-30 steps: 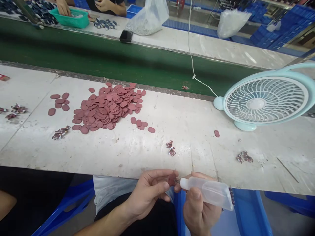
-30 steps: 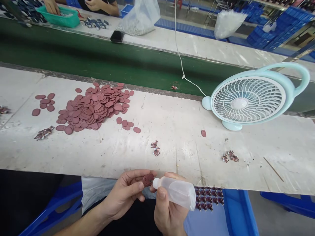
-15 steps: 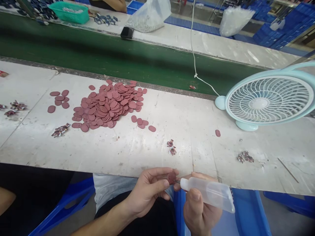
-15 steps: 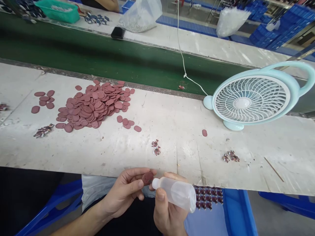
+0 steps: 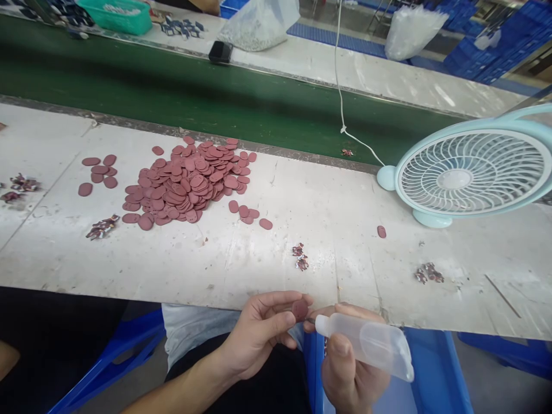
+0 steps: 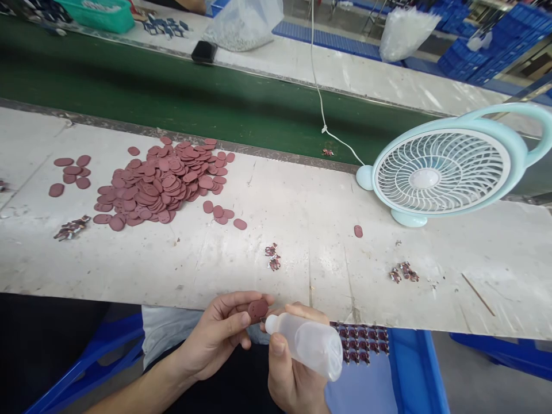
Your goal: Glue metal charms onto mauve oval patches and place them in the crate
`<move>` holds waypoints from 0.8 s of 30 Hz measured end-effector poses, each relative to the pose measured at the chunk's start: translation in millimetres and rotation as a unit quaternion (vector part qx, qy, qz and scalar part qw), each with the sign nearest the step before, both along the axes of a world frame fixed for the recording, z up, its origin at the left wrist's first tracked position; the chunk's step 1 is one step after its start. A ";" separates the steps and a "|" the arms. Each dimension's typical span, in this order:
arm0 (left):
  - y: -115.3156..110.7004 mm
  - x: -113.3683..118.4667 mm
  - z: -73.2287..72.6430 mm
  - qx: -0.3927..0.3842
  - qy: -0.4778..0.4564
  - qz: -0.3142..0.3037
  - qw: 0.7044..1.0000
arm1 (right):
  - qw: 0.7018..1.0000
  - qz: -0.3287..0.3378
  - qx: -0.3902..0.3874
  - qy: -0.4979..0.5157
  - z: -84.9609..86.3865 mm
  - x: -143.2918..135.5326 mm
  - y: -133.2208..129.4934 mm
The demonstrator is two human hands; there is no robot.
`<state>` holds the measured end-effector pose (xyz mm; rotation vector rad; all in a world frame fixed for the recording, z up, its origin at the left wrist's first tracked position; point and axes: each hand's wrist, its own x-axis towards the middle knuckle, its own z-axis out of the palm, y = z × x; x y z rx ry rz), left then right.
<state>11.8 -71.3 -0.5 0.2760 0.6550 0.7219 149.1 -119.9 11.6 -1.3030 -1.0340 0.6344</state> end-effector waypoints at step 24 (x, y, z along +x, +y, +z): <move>56.0 -45.8 18.5 -0.045 0.124 0.083 0.988 | 0.720 0.250 -0.078 0.642 -6.8 77.0 46.3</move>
